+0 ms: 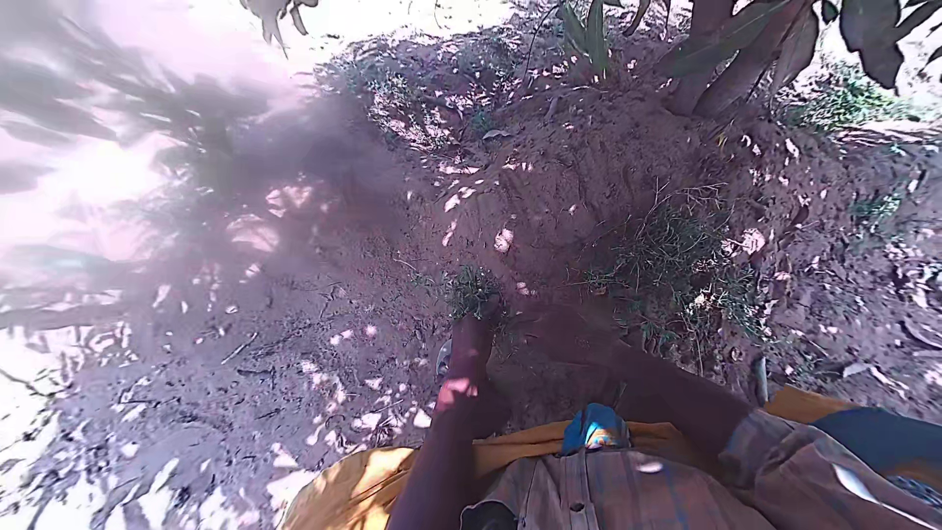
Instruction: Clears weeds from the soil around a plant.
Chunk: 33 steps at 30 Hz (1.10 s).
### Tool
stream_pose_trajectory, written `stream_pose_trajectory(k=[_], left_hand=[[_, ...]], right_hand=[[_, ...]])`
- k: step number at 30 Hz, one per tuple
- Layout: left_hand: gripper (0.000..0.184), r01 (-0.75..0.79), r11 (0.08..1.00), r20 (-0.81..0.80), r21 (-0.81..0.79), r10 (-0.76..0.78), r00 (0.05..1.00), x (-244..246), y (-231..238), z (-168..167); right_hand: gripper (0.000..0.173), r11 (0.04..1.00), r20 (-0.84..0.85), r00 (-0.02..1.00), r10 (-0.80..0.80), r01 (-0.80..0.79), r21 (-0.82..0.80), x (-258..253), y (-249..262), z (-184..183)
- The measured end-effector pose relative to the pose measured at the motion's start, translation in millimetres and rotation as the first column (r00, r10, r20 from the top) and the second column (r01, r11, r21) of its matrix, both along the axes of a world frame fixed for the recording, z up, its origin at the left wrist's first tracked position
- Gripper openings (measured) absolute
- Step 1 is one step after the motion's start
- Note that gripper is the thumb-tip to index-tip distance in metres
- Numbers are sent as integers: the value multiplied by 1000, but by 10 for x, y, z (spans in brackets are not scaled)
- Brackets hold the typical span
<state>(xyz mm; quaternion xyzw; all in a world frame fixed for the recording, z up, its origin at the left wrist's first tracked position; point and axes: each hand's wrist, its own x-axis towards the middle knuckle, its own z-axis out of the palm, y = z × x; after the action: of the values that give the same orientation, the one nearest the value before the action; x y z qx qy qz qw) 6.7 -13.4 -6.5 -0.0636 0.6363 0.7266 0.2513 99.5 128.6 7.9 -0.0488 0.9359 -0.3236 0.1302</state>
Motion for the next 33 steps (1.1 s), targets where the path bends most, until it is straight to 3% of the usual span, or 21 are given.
stream_pose_trajectory(k=[3,7,11,17,19,22,24,26,29,31,33], left_hand=[[19,48,993,-57,111,-42,997,4,-15,-36],[26,45,983,30,176,-51,998,50,6,107],[28,88,978,11,192,-92,996,55,2,113],[26,58,983,-36,176,-53,998,25,1,-14],[25,63,991,-66,120,-55,996,3,-7,36],[23,-45,994,-41,96,49,998,-99,-45,-77],[25,-97,992,-25,85,100,995,-93,-43,-112],[27,-87,996,-81,-21,85,993,-46,-37,-89],[29,8,967,-176,-255,-54,983,49,-99,-59],[26,16,952,-187,-306,-77,979,91,-120,-66],[20,-49,962,-168,-268,3,986,47,-61,-59]], right_hand=[[39,998,90,995,-33,37,-45,12,91,167],[35,975,157,978,-135,159,-152,35,183,425],[33,912,150,964,-221,259,-317,26,191,398],[31,866,222,947,-231,304,-396,-16,181,287],[26,910,177,959,-222,269,-317,-74,290,68],[26,973,103,968,-227,221,66,-159,527,-338],[33,946,256,933,-251,180,271,-162,502,-382],[42,945,358,907,-222,110,307,-99,359,-553],[50,961,270,958,-96,19,276,-36,137,-1175],[57,959,381,921,-85,-28,282,-103,33,-1185],[46,947,464,880,-102,-56,315,-224,52,-1081]])
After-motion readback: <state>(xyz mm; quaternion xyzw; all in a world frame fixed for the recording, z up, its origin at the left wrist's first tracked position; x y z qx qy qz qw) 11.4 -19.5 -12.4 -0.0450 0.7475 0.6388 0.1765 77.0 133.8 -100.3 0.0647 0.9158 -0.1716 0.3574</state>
